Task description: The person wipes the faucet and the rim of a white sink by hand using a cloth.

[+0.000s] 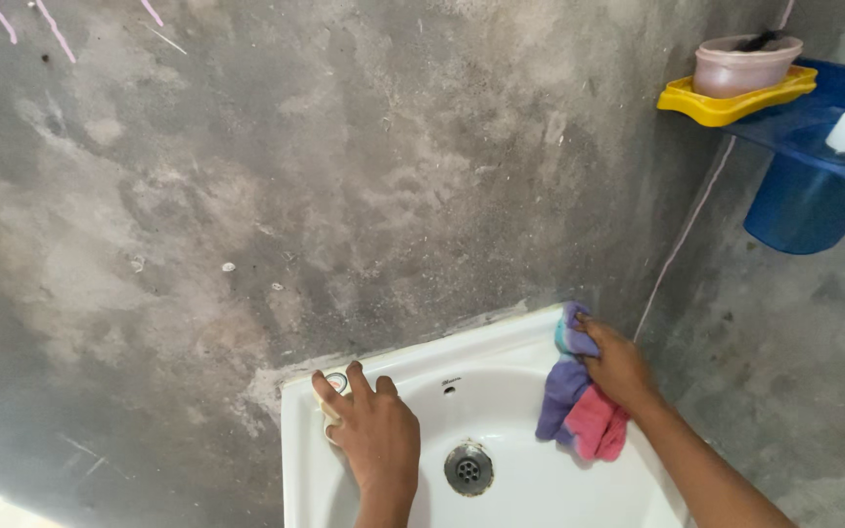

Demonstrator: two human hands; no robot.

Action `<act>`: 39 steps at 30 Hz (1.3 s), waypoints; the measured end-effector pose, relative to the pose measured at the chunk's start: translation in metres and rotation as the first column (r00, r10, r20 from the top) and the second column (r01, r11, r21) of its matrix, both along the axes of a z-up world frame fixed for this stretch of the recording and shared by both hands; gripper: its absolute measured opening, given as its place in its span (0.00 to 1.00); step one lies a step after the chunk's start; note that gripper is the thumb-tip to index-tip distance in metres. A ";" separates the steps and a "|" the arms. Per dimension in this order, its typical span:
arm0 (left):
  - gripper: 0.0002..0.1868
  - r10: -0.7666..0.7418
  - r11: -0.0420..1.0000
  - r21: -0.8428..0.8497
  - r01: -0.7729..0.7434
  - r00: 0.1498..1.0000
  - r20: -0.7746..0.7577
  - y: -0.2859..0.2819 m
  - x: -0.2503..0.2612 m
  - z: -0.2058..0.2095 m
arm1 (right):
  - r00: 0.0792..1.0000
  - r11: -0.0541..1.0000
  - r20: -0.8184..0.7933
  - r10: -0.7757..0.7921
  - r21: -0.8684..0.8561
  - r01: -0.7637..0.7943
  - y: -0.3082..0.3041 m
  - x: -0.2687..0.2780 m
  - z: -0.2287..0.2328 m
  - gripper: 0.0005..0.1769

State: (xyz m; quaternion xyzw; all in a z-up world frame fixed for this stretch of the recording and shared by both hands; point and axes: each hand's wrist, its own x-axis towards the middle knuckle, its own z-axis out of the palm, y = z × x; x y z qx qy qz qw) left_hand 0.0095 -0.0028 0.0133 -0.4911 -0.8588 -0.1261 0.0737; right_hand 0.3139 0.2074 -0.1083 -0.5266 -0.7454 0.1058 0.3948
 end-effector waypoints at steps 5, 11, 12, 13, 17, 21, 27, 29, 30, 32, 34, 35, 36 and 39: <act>0.08 -0.007 1.000 -0.007 0.007 1.000 0.013 0.001 -0.001 -0.004 | 0.894 0.967 0.445 -0.054 -0.200 0.158 -0.054 -0.018 0.038 0.32; 0.09 -0.012 1.000 -0.027 0.013 1.000 0.002 0.004 -0.004 -0.010 | 0.899 0.970 0.432 -0.077 -0.177 0.169 -0.101 -0.004 0.052 0.33; 0.09 -0.016 1.000 -0.012 0.016 1.000 0.000 0.004 -0.003 -0.011 | 0.897 0.968 0.433 -0.083 -0.179 0.176 -0.108 -0.001 0.054 0.33; 0.09 -0.024 1.000 -0.014 0.024 1.000 0.001 0.004 -0.004 -0.012 | 0.887 0.947 0.452 -0.098 -0.231 0.222 -0.116 0.002 0.055 0.34; 0.09 -0.049 0.999 0.005 0.049 0.999 0.000 0.003 -0.004 -0.013 | 0.868 0.891 0.469 -0.164 -0.306 0.334 -0.137 0.007 0.052 0.34; 0.09 -0.068 0.997 0.029 0.068 0.998 0.012 0.003 -0.005 -0.013 | 0.915 0.938 0.353 -0.196 -0.206 0.280 -0.155 0.030 0.032 0.30; 0.08 -0.118 0.993 0.034 0.117 0.992 0.037 -0.001 -0.007 -0.010 | 0.972 0.835 0.066 -0.225 -0.501 0.228 -0.181 0.089 0.015 0.26; 0.08 -0.126 0.992 0.009 0.125 0.991 0.053 -0.003 -0.006 -0.009 | 0.939 0.784 -0.095 -0.331 -0.582 0.217 -0.201 0.117 0.032 0.29; 0.08 -0.124 0.992 -0.011 0.125 0.990 0.068 -0.003 -0.006 -0.007 | 0.914 0.824 -0.196 -0.355 -0.528 0.207 -0.208 0.127 0.045 0.31; 0.08 -0.126 0.992 -0.021 0.128 0.990 0.060 -0.004 -0.006 -0.005 | 0.797 0.823 -0.358 -0.486 -0.494 0.280 -0.223 0.142 0.078 0.29; 0.08 -0.125 0.991 -0.036 0.127 0.991 0.052 -0.004 -0.006 -0.006 | 0.802 0.883 -0.442 -0.402 -0.419 0.211 -0.230 0.142 0.106 0.27; 0.08 -0.121 0.993 -0.009 0.121 0.992 0.038 -0.004 -0.005 -0.006 | 0.795 0.931 -0.522 -0.309 -0.336 0.142 -0.231 0.136 0.114 0.26; 0.08 -0.118 0.993 0.018 0.118 0.993 0.021 -0.003 -0.005 -0.007 | 0.796 0.930 -0.520 -0.311 -0.339 0.141 -0.228 0.124 0.116 0.26; 0.08 -0.121 0.993 0.006 0.121 0.993 -0.005 -0.003 -0.005 -0.008 | 0.973 0.918 -0.172 -0.156 -0.390 0.079 -0.216 0.081 0.105 0.33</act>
